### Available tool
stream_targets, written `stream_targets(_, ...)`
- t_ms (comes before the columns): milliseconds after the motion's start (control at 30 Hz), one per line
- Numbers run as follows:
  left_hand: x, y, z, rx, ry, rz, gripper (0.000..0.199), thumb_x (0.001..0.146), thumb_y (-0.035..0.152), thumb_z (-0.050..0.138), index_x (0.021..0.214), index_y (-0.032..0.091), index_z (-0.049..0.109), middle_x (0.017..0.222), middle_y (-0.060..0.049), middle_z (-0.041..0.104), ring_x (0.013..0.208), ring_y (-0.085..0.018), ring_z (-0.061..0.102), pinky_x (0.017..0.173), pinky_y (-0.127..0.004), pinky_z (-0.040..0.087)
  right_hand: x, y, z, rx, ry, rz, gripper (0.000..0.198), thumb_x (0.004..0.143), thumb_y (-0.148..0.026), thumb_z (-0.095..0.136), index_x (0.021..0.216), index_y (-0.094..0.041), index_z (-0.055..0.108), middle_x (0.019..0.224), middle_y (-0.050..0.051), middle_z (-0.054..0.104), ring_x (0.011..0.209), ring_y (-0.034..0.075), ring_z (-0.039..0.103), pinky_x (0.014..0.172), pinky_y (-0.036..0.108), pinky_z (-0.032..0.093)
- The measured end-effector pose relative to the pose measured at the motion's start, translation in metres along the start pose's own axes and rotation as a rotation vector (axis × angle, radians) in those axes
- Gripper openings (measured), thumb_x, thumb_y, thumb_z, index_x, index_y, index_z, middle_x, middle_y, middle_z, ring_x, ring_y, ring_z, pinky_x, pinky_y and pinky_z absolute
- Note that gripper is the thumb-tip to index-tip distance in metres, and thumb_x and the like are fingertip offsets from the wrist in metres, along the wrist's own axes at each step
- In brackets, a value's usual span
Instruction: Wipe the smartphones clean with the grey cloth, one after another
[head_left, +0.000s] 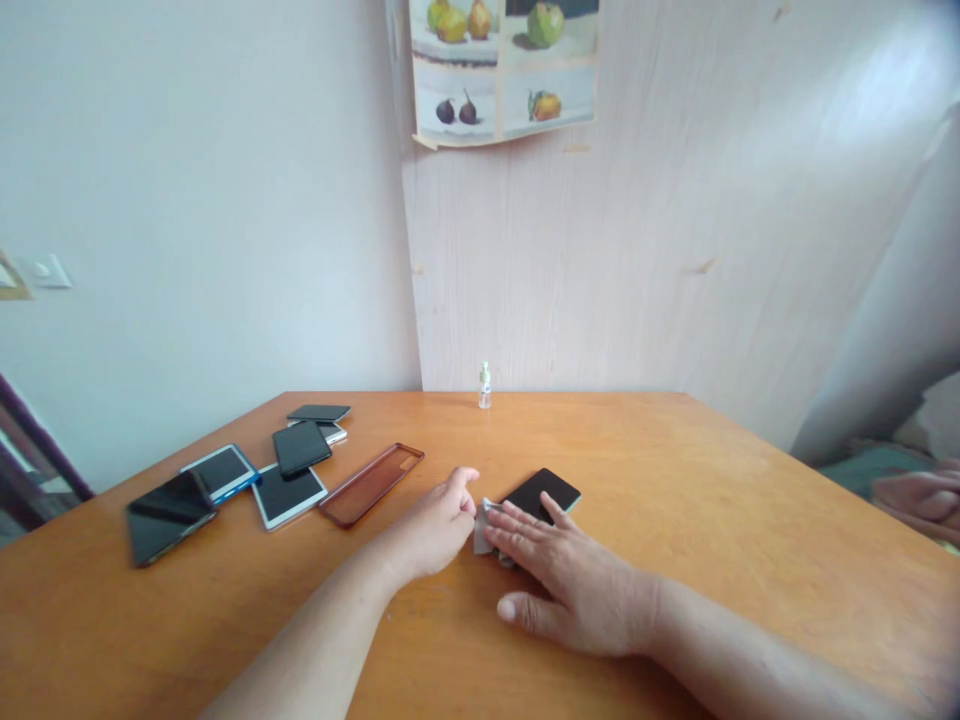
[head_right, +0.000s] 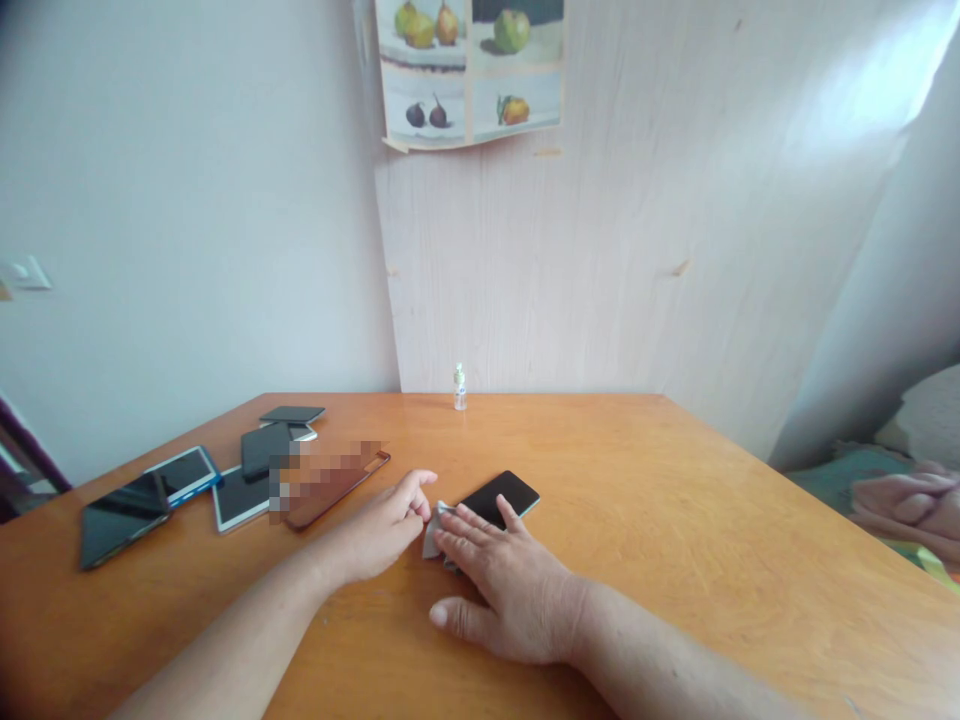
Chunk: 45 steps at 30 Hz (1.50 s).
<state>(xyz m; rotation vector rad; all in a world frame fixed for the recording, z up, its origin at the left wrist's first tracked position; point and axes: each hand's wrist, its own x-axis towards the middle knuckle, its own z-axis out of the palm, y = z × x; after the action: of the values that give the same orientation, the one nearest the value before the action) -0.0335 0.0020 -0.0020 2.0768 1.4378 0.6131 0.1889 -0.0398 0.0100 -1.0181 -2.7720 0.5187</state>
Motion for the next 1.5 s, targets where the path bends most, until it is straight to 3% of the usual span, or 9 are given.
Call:
stream_targets(100,0.0,0.0,0.0,-0.008,0.0,-0.001,0.044,0.086,0.023,0.04,0.129,0.022,0.044,0.094,0.0,0.064,0.091,-0.018,0.06,0.082,-0.027,0.043,0.002,-0.001,0.001,-0.004,0.008,0.018,0.073,0.094,-0.064,0.037,0.155,-0.026,0.023,0.16,0.008,0.021,0.148,0.029,0.017,0.116,0.063,-0.001)
stream_targets(333,-0.001,0.001,-0.002,0.01,-0.018,0.02,0.04,0.088,0.025,0.041,0.127,0.023,0.048,0.099,-0.002,0.064,0.096,-0.019,0.059,0.084,-0.027,0.043,0.003,0.047,0.006,-0.172,0.199,0.49,0.069,0.097,-0.062,0.027,0.152,-0.021,0.03,0.159,0.013,0.023,0.148,0.03,0.014,0.113,0.067,0.002)
stream_targets(600,-0.001,-0.001,0.0,-0.004,0.01,0.033,0.037,0.088,0.023,0.041,0.123,0.022,0.05,0.102,-0.003,0.064,0.099,-0.019,0.058,0.089,-0.028,0.042,-0.016,-0.011,0.007,-0.027,-0.021,0.003,0.084,0.093,-0.061,0.043,0.156,-0.022,0.007,0.161,0.01,0.007,0.149,0.03,0.008,0.118,0.058,-0.005)
stream_targets(667,0.0,-0.001,0.0,-0.005,0.009,0.032,0.036,0.088,0.024,0.041,0.123,0.023,0.051,0.102,-0.003,0.064,0.101,-0.019,0.058,0.09,-0.028,0.042,-0.016,-0.01,0.007,-0.034,-0.011,0.034,0.08,0.093,-0.061,0.041,0.156,-0.022,0.012,0.161,0.011,0.011,0.148,0.031,0.012,0.118,0.059,-0.003)
stream_targets(867,-0.001,0.002,-0.003,-0.005,-0.01,0.021,0.034,0.089,0.025,0.041,0.12,0.023,0.052,0.098,-0.002,0.064,0.097,-0.019,0.059,0.087,-0.027,0.043,-0.011,0.024,0.003,-0.254,0.148,0.474,0.077,0.094,-0.062,0.035,0.15,-0.009,0.034,0.156,0.021,0.025,0.147,0.032,0.018,0.116,0.064,0.001)
stream_targets(967,-0.002,0.003,-0.003,-0.01,0.001,0.024,0.034,0.088,0.024,0.041,0.12,0.024,0.052,0.099,-0.002,0.065,0.096,-0.019,0.059,0.087,-0.027,0.043,-0.014,0.013,-0.002,-0.237,0.095,0.434,0.082,0.092,-0.064,0.04,0.151,-0.008,0.032,0.156,0.021,0.024,0.147,0.033,0.017,0.118,0.06,0.005)
stream_targets(1167,-0.001,0.001,-0.001,0.007,0.001,0.027,0.035,0.088,0.024,0.042,0.121,0.022,0.053,0.097,-0.003,0.065,0.095,-0.019,0.058,0.086,-0.028,0.042,-0.024,-0.038,-0.013,-0.063,-0.103,0.12,0.082,0.091,-0.066,0.041,0.153,-0.014,0.028,0.157,0.016,0.019,0.146,0.031,0.02,0.122,0.05,0.01)
stream_targets(1400,-0.002,0.003,-0.003,0.002,-0.01,0.029,0.033,0.088,0.027,0.043,0.118,0.024,0.055,0.097,-0.002,0.065,0.097,-0.019,0.059,0.088,-0.028,0.043,-0.021,0.01,-0.003,-0.291,0.13,0.428,0.071,0.093,-0.058,0.042,0.144,-0.008,0.045,0.148,0.023,0.042,0.141,0.038,0.032,0.115,0.066,0.009)
stream_targets(1500,-0.002,0.003,-0.003,0.002,-0.005,0.024,0.034,0.089,0.028,0.042,0.12,0.024,0.055,0.096,-0.002,0.065,0.098,-0.019,0.059,0.087,-0.028,0.043,-0.02,0.016,-0.003,-0.3,0.155,0.412,0.067,0.093,-0.057,0.044,0.141,-0.011,0.049,0.146,0.021,0.046,0.141,0.037,0.034,0.115,0.065,0.008)
